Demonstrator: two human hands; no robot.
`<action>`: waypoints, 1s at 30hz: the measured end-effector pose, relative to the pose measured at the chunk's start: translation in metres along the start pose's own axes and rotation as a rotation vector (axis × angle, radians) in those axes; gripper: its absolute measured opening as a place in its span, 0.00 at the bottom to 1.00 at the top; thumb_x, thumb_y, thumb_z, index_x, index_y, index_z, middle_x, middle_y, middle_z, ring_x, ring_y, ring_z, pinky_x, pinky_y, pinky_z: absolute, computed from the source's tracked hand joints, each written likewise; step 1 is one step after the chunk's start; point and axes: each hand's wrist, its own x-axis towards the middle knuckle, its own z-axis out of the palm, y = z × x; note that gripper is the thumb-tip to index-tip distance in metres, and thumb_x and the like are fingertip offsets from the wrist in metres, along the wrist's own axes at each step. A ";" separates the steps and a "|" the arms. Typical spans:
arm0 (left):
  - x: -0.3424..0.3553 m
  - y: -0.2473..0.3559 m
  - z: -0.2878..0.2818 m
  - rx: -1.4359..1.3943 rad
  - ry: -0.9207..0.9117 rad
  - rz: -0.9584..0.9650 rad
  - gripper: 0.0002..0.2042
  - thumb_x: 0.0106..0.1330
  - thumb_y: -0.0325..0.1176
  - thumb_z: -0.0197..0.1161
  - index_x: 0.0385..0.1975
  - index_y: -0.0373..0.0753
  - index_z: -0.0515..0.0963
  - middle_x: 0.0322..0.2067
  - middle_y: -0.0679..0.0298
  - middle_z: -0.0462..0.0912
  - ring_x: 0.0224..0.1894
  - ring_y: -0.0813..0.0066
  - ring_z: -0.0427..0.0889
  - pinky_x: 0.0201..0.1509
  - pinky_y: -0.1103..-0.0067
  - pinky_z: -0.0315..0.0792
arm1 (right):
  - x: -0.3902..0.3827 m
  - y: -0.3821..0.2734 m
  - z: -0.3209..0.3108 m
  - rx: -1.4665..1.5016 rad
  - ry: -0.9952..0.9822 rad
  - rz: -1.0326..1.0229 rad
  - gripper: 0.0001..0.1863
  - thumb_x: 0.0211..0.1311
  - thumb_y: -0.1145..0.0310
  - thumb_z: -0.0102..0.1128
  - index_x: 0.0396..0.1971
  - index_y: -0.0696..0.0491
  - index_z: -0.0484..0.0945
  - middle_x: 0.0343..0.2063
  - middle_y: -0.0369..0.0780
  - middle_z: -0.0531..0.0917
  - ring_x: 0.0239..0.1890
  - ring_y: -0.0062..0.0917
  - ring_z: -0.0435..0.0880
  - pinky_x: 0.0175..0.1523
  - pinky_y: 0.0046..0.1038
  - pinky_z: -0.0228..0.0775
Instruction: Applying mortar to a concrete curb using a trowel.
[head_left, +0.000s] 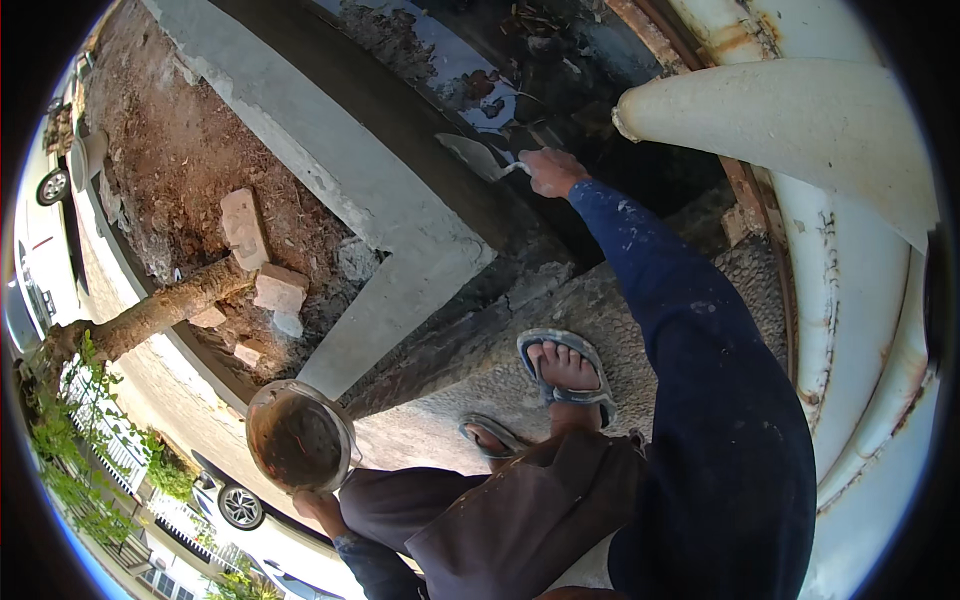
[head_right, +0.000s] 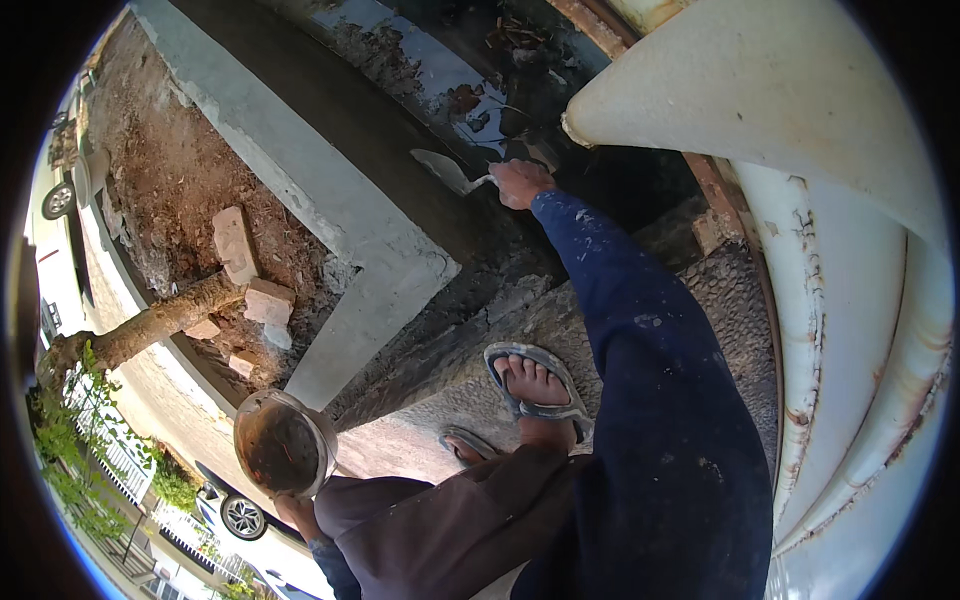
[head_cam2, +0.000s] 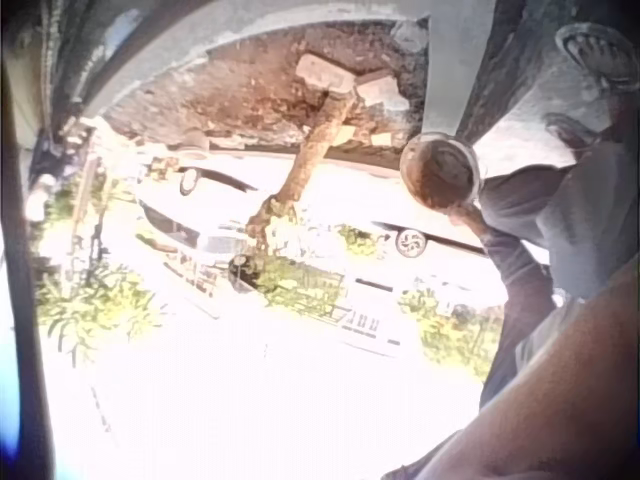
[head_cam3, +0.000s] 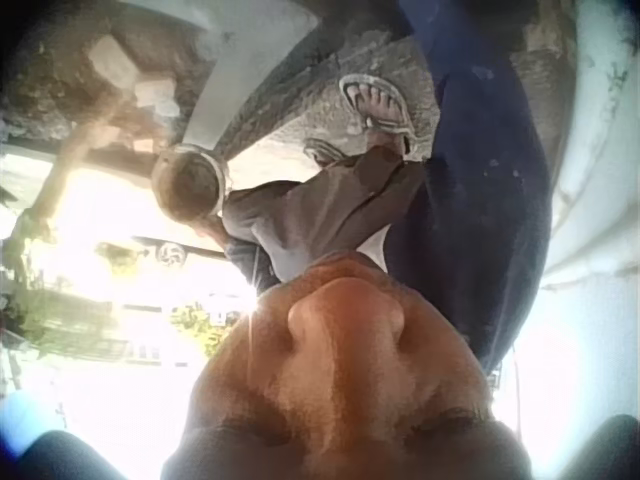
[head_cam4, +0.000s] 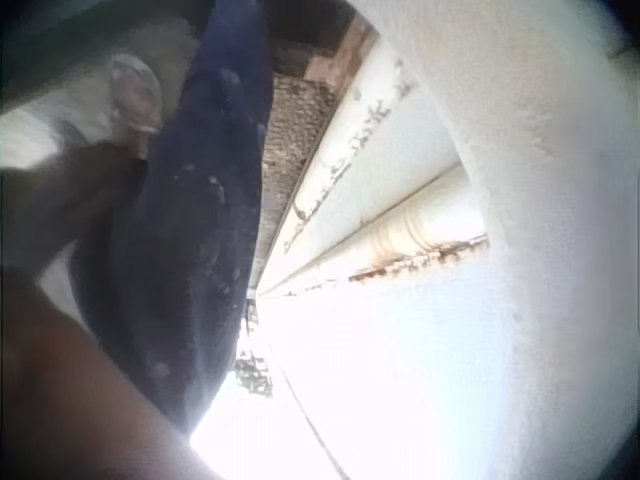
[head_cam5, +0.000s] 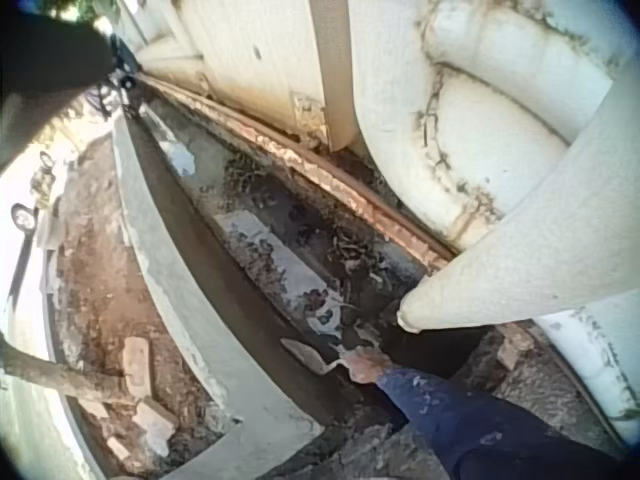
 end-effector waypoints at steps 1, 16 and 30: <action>0.000 -0.003 0.002 0.056 0.039 0.046 0.07 0.34 0.25 0.59 0.17 0.31 0.78 0.21 0.48 0.80 0.27 0.49 0.80 0.30 0.63 0.70 | -0.003 0.002 -0.004 0.050 0.064 0.016 0.10 0.56 0.68 0.57 0.37 0.53 0.81 0.40 0.47 0.83 0.46 0.41 0.82 0.48 0.40 0.75; -0.007 -0.031 0.010 0.021 0.048 0.075 0.08 0.36 0.26 0.60 0.18 0.28 0.77 0.20 0.46 0.79 0.27 0.45 0.79 0.31 0.63 0.70 | -0.013 -0.028 -0.014 -0.038 -0.056 0.048 0.12 0.57 0.68 0.55 0.41 0.53 0.79 0.40 0.44 0.83 0.45 0.40 0.82 0.48 0.40 0.74; -0.009 -0.064 0.035 0.191 -0.015 0.112 0.06 0.43 0.26 0.59 0.19 0.28 0.75 0.24 0.52 0.80 0.28 0.56 0.80 0.32 0.65 0.72 | -0.009 -0.051 -0.039 0.015 0.017 0.055 0.10 0.52 0.70 0.59 0.35 0.51 0.82 0.40 0.45 0.84 0.44 0.40 0.83 0.47 0.39 0.76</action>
